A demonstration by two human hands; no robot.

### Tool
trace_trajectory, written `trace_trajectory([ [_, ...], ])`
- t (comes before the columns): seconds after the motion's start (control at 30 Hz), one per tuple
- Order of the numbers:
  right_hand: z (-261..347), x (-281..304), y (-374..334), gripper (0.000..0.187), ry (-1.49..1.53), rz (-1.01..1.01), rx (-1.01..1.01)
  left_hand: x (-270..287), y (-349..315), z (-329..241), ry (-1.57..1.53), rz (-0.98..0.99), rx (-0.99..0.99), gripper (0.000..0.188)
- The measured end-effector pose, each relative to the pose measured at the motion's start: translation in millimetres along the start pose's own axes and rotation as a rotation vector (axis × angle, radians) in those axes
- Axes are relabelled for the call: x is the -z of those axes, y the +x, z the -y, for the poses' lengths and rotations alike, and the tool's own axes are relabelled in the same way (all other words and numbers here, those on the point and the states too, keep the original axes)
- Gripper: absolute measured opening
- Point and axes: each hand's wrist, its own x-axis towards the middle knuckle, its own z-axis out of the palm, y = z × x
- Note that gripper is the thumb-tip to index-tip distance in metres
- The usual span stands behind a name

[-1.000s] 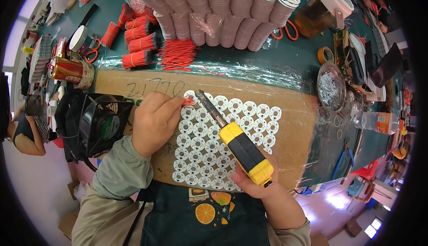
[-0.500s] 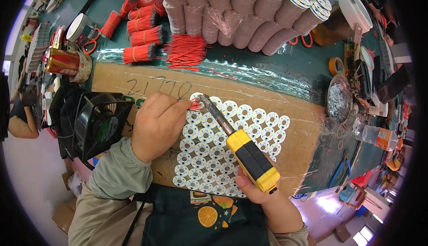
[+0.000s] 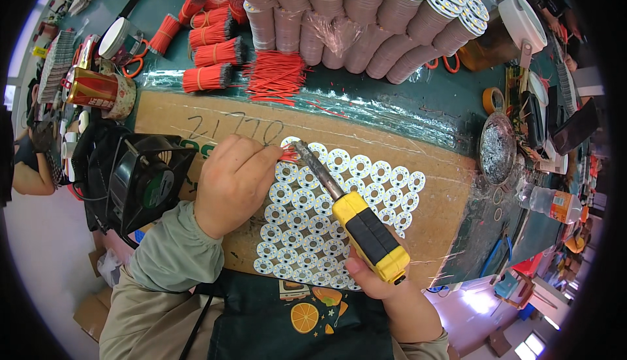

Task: The person solders red wires onto LED components on an assembly grid using a soldering iron.

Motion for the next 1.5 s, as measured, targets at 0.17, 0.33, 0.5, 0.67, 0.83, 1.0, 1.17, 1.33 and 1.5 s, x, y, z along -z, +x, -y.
trace_trajectory([
  [0.17, 0, -1, 0, 0.049, 0.014, 0.003, 0.076, 0, 0, 0, -0.002, -0.001, -0.002, 0.026],
  [0.33, 3, -3, -5, 0.064, 0.160, -0.029, 0.030, 0, 0, 1, 0.002, 0.009, -0.001, 0.026],
  [0.5, 5, -1, -8, 0.076, 0.298, 0.013, 0.012, 0, -1, 0, 0.025, 0.033, 0.002, 0.026],
  [0.67, 8, -11, -9, 0.084, 0.437, 0.024, -0.012, -1, 1, -5, 0.056, 0.012, 0.015, 0.027],
  [0.83, 5, -5, -13, 0.030, 0.454, 0.086, 0.027, 2, -1, -8, 0.046, 0.005, -0.014, 0.027],
  [1.0, -9, 4, -19, 0.033, 0.175, 0.094, 0.094, 5, -5, -7, 0.018, 0.110, -0.010, 0.030],
  [1.17, -16, 5, -23, 0.034, -0.017, 0.050, 0.093, 4, -5, -6, 0.016, 0.109, -0.012, 0.030],
  [1.33, -21, 6, -23, 0.035, -0.101, 0.052, 0.092, 4, -6, -6, 0.024, 0.112, -0.015, 0.029],
  [1.5, -23, 3, -25, 0.063, 0.038, 0.039, -0.035, 3, -6, -6, 0.015, 0.104, -0.019, 0.029],
])
